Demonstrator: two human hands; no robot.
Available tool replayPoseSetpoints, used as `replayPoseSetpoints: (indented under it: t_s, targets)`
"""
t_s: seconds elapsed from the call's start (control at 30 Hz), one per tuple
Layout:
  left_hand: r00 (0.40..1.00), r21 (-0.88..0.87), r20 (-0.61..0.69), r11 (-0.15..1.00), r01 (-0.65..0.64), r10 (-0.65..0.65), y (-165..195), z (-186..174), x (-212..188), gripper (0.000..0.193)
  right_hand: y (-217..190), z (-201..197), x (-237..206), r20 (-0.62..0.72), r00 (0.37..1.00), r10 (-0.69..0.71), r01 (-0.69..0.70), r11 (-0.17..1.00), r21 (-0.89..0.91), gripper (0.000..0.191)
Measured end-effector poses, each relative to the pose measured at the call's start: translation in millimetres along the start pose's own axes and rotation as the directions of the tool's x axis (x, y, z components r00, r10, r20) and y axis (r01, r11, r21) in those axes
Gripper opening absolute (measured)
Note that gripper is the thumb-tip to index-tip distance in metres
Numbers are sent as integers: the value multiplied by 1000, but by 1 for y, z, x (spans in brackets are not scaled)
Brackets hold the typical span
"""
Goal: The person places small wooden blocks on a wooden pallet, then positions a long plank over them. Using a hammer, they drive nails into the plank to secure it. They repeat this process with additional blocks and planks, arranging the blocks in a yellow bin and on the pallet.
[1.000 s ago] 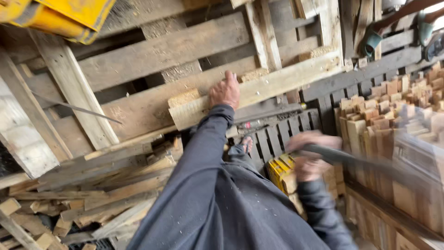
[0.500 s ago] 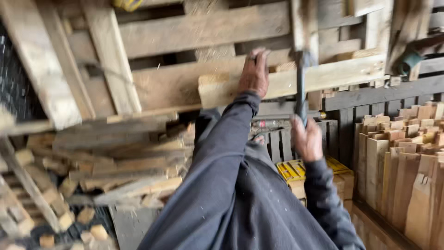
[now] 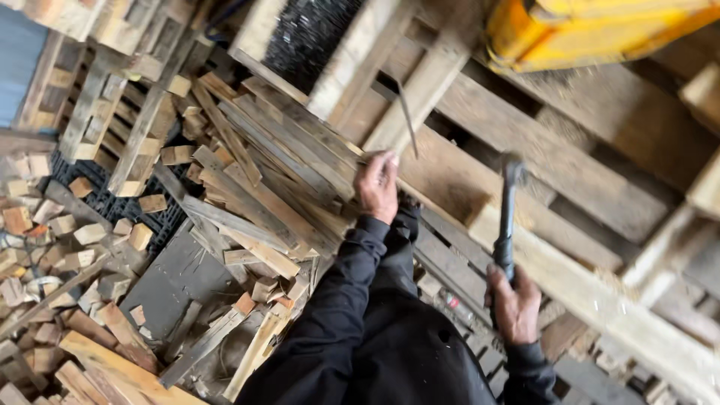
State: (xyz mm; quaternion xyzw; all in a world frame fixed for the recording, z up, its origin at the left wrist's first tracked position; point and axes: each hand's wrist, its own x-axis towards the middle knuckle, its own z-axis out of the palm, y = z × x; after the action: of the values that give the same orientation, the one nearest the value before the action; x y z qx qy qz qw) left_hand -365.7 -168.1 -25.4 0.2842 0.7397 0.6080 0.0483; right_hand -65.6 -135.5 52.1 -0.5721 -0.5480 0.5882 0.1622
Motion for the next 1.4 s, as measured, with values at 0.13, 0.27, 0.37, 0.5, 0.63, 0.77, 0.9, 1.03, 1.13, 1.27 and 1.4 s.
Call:
replayPoseSetpoints:
  t_s: [0.13,0.27,0.37,0.5,0.63,0.77,0.9,1.03,1.13,1.27,1.4]
  targets:
    - [972,185,-199,969,166,-128,-56,-31,141,17,-31,43,39,175,972,154,-146,987,-60,35]
    - [960,462,-186,844,273,-209,-110,-39,251,29,-54,81,92,250,934,254,-207,958,-199,39]
    - [987,549,-96,820,159,-128,-130,-25,293,42,-73,102,121,228,944,239,-163,937,-309,42]
    - [994,477,-34,872,111,-108,-143,-22,311,36,-100,118,160,204,972,114,4,865,-502,47]
    - [998,414,59,910,-29,5,-139,-37,310,24,-116,122,199,159,986,57,62,751,-657,53]
    - [997,338,41,938,-73,63,-129,-40,295,13,-121,98,221,238,962,-136,269,631,-728,61]
    - [996,-122,3,989,86,-86,-130,-32,281,10,-123,76,229,210,970,-123,241,610,-755,62]
    - [998,-33,-64,999,25,-27,-137,-40,286,12,-117,70,226,212,973,-91,223,597,-770,61]
    - [976,-305,-15,930,203,-218,-132,-55,296,11,-108,70,223,214,976,-41,199,565,-800,63]
    - [837,-689,358,487,536,-414,-126,-70,298,11,-104,71,231,231,959,-167,284,598,-749,55]
    - [768,-797,358,254,548,-531,-121,-68,300,11,-115,69,243,245,969,-10,184,690,-700,51]
